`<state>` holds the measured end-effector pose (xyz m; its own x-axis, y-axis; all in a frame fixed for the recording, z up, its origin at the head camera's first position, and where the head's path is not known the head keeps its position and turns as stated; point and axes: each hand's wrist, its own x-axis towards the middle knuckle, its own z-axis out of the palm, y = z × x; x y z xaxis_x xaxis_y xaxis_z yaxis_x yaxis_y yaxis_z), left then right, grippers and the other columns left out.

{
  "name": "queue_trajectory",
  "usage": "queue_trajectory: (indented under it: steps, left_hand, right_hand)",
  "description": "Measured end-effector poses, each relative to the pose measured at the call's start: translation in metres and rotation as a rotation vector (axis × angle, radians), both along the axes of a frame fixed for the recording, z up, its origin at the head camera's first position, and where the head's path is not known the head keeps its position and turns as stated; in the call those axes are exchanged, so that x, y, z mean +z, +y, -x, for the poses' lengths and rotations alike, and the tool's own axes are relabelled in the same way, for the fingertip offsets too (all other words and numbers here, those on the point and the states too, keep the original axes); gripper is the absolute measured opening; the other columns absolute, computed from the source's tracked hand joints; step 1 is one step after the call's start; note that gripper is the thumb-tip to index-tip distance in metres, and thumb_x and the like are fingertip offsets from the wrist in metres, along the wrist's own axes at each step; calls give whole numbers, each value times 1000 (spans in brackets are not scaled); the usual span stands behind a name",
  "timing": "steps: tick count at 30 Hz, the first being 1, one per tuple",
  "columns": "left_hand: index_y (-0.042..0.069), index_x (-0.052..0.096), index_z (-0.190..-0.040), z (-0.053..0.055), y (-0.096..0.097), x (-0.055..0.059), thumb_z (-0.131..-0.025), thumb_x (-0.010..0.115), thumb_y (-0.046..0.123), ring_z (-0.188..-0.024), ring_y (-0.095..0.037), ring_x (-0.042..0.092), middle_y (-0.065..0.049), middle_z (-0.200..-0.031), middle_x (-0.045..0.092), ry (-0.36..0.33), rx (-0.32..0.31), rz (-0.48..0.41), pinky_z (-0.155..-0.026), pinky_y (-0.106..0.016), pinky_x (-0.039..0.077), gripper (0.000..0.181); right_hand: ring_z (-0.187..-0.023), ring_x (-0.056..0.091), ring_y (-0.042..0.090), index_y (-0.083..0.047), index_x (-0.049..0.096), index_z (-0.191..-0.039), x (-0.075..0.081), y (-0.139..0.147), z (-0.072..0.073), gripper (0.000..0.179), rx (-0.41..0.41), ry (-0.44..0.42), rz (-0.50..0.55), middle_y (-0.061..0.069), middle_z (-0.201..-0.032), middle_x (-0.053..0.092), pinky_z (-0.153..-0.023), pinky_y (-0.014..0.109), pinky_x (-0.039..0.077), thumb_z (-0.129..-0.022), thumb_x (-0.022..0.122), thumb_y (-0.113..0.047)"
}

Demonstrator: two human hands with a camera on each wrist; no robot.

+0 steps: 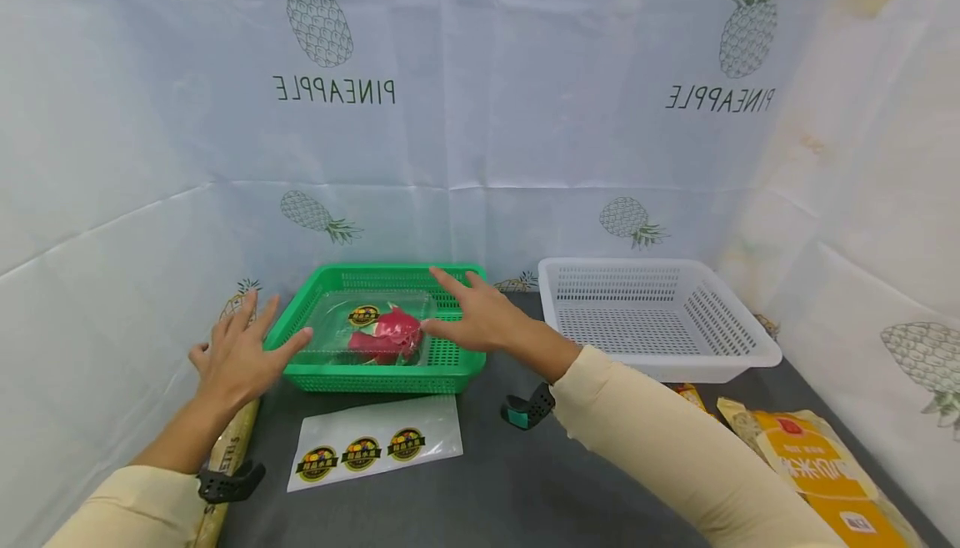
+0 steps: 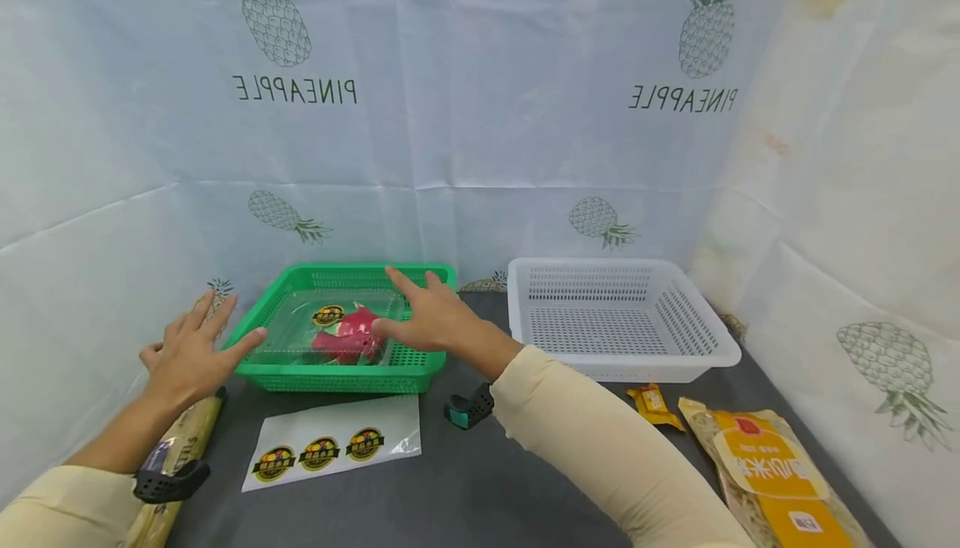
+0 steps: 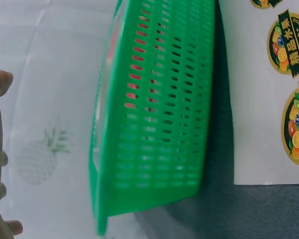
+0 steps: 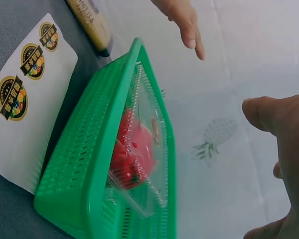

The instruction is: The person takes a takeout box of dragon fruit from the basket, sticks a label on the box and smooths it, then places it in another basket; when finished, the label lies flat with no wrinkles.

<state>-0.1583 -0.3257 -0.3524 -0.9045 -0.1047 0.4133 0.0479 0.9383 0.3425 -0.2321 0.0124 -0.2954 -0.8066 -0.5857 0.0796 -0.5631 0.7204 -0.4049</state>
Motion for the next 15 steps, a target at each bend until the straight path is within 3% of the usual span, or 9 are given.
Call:
queue_trajectory:
  steps: [15]
  left_hand:
    - [19,12,-157,-8,24,37,-90,47,66,-137,-53,1,-22,-158,4,2,-4,77,-86,-81,-1,89]
  right_hand:
    - [-137,18,51,-39,14,-155,25,43,-24,81,-226,240,-77,23,-155,15,-95,75,21,-87,44,-72]
